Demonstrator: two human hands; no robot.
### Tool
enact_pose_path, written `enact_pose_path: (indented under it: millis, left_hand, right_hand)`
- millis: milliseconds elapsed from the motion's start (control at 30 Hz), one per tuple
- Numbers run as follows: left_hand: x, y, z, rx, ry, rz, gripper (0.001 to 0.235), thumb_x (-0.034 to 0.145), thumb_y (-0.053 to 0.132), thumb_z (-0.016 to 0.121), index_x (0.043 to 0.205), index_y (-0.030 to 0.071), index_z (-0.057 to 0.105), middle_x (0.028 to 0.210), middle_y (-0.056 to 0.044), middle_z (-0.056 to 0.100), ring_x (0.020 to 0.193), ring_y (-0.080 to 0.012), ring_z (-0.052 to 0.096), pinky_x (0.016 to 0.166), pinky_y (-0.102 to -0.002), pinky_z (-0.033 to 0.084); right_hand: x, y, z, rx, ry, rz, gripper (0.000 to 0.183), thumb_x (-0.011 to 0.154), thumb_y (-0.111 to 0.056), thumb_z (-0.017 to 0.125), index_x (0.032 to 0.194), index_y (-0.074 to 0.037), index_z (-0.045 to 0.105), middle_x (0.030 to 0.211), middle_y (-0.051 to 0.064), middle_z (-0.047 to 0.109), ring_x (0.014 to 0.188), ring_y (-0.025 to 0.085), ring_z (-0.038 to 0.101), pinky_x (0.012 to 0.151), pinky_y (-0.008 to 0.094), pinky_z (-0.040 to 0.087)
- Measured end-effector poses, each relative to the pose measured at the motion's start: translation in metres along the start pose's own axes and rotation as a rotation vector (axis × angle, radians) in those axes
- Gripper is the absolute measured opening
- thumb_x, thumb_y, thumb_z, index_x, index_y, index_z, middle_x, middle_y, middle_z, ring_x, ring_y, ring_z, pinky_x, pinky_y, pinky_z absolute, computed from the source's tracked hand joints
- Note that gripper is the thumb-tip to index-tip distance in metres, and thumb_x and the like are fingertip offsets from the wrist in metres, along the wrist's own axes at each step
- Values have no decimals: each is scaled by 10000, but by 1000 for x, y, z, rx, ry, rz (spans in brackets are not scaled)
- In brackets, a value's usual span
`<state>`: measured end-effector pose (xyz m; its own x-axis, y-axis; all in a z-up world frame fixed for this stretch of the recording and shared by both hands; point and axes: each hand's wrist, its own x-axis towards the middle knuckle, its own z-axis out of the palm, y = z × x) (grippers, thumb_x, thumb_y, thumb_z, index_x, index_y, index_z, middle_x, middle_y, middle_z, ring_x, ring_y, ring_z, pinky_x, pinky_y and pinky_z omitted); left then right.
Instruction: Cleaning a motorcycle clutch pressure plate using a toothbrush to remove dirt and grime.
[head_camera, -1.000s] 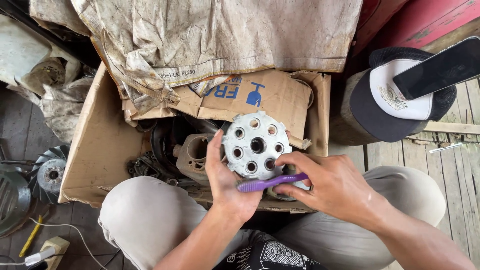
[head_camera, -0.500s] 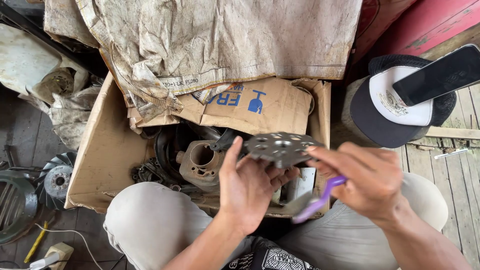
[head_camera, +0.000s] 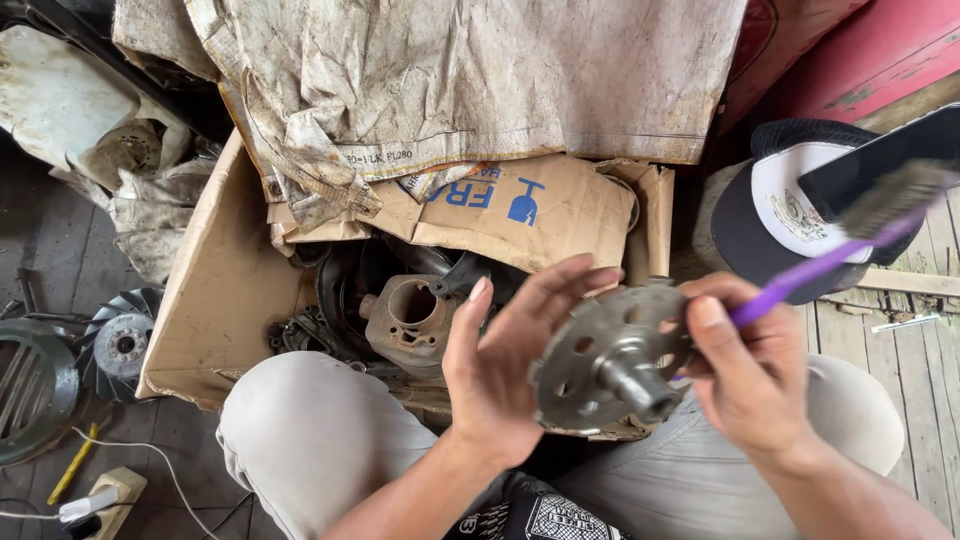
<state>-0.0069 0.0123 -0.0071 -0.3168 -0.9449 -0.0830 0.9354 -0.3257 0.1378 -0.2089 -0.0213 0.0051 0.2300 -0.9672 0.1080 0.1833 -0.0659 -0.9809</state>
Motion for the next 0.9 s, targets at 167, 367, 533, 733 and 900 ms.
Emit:
enact_pose_path:
  millis: [167,367,533,733,900]
  left_hand:
    - [-10,4,4,-264,346,-111,731,911,574,531,1373,10,583,1368,-146,625,1194,-234,600,1066,-378,460]
    - [-12,9,1,-356,135,-83,829,909,604,547,1496,21,484,1479,-145,553,1316,-244,551,1172,-407,407]
    - [-7,16,7,-302,-55,46,940,944,660,428,1594,-13,331,1628,-205,377,1422,-320,447,1232,-466,339]
    - [-8,25,4,-249,-72,154,902,938,655,475,1579,30,368,1587,-224,418,1460,-325,425,1236,-493,337]
    - [-7,26,2,-202,-94,198,860,971,635,437,1586,40,356,1550,-198,455,1470,-461,379,1221,-559,321]
  right_hand:
    - [5,6,9,-212,94,253,247,1001,-196,604,1061,26,696,732,51,602,463,64,495,395,181,430]
    - [11,-8,6,-343,-63,337,358,984,-178,581,1220,63,702,667,26,540,538,93,437,450,227,354]
    - [17,-28,4,-586,-214,268,465,979,-301,536,1271,26,692,692,28,601,592,116,500,515,249,418]
    - [17,-37,10,-764,-271,311,295,997,-298,501,1138,-49,574,648,21,605,541,130,490,485,320,400]
    - [21,-40,17,-944,-329,214,174,927,-202,609,889,-87,735,482,28,620,388,172,459,408,358,369]
